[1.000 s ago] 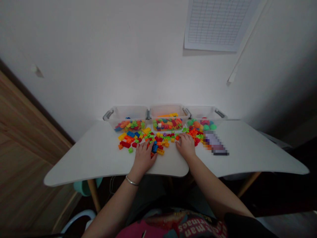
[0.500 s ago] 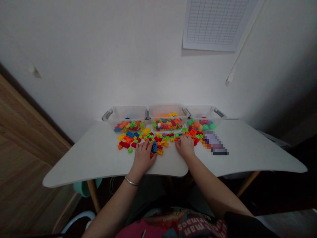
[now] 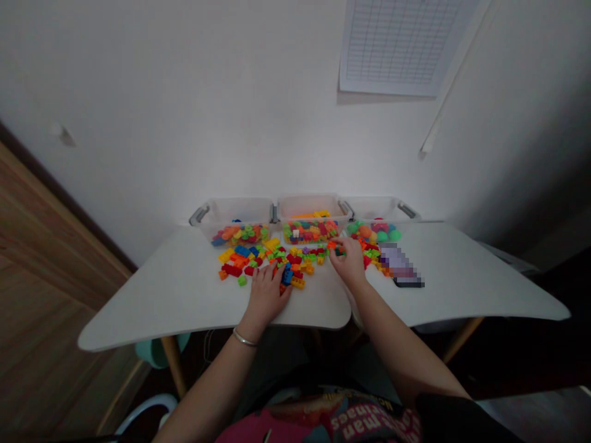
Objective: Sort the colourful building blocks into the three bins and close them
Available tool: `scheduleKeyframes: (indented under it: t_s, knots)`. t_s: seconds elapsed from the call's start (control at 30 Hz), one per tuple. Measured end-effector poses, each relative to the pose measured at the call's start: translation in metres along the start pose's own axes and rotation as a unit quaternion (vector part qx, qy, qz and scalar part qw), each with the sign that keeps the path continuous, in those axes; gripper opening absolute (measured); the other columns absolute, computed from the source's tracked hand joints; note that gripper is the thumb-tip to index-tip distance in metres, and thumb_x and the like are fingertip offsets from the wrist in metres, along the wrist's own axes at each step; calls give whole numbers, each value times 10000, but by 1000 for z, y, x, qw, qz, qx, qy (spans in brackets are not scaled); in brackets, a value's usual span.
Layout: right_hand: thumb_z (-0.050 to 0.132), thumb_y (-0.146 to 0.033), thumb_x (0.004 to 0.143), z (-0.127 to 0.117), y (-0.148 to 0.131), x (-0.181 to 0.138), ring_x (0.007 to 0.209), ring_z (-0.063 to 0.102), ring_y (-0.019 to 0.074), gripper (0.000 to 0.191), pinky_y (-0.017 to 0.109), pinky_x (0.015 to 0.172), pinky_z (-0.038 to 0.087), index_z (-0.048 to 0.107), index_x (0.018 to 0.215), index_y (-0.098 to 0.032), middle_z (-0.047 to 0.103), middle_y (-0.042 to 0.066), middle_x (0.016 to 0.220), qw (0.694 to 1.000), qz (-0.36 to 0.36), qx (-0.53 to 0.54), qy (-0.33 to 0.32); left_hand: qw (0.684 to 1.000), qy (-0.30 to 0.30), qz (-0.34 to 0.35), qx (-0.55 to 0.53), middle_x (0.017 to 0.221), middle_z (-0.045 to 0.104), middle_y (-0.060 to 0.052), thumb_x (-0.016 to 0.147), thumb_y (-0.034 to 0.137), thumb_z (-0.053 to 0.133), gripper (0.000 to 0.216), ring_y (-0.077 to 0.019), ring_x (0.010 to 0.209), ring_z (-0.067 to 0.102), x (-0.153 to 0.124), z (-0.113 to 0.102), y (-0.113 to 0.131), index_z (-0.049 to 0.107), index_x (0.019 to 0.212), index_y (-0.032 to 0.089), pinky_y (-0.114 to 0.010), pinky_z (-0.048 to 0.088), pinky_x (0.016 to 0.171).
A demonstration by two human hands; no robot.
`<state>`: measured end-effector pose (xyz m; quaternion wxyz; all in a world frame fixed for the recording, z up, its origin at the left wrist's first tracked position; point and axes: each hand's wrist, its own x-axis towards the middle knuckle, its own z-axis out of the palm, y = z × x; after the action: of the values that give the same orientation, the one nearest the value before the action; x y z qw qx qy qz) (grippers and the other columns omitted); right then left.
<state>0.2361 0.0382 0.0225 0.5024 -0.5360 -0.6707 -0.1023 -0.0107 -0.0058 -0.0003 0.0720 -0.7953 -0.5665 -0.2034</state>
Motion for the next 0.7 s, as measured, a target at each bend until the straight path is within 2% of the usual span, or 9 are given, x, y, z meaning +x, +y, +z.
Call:
scheduleKeyframes:
  t_s: [0.17, 0.27, 0.47, 0.7]
  knots:
    - [543, -290, 814, -14, -9, 47, 905, 578, 219, 289, 394, 879, 458, 655, 1059, -185, 673, 85, 965, 991, 33, 62, 116, 1000, 3, 0, -4, 1382, 543, -167, 842, 382, 584, 573, -335, 1265, 487, -1, 0, 0, 526, 1368, 161, -568, 286, 1142]
    - [528, -306, 831, -14, -7, 75, 901, 579, 204, 314, 386, 883, 459, 663, 1089, -188, 678, 86, 1005, 985, 64, 84, 137, 1000, 4, -5, -7, 1390, 536, -166, 838, 378, 590, 577, -336, 1274, 479, -1, 1, 0, 526, 1370, 163, -570, 278, 1147]
    - [552, -277, 803, 2, 6, 102, 971, 589, 225, 282, 408, 965, 423, 694, 1017, -163, 701, 106, 1036, 988, 113, 54, 90, 1000, 2, -2, -10, 1380, 543, -169, 842, 388, 585, 578, -333, 1267, 485, -2, 1, -1, 525, 1370, 164, -572, 274, 1147]
    - [581, -271, 803, 15, 8, 111, 1028, 595, 260, 300, 398, 961, 428, 703, 1053, -158, 717, 119, 1037, 976, 212, -45, -22, 1000, -4, -6, -10, 1387, 541, -170, 833, 384, 594, 579, -334, 1271, 484, 0, 1, -1, 529, 1365, 164, -579, 279, 1144]
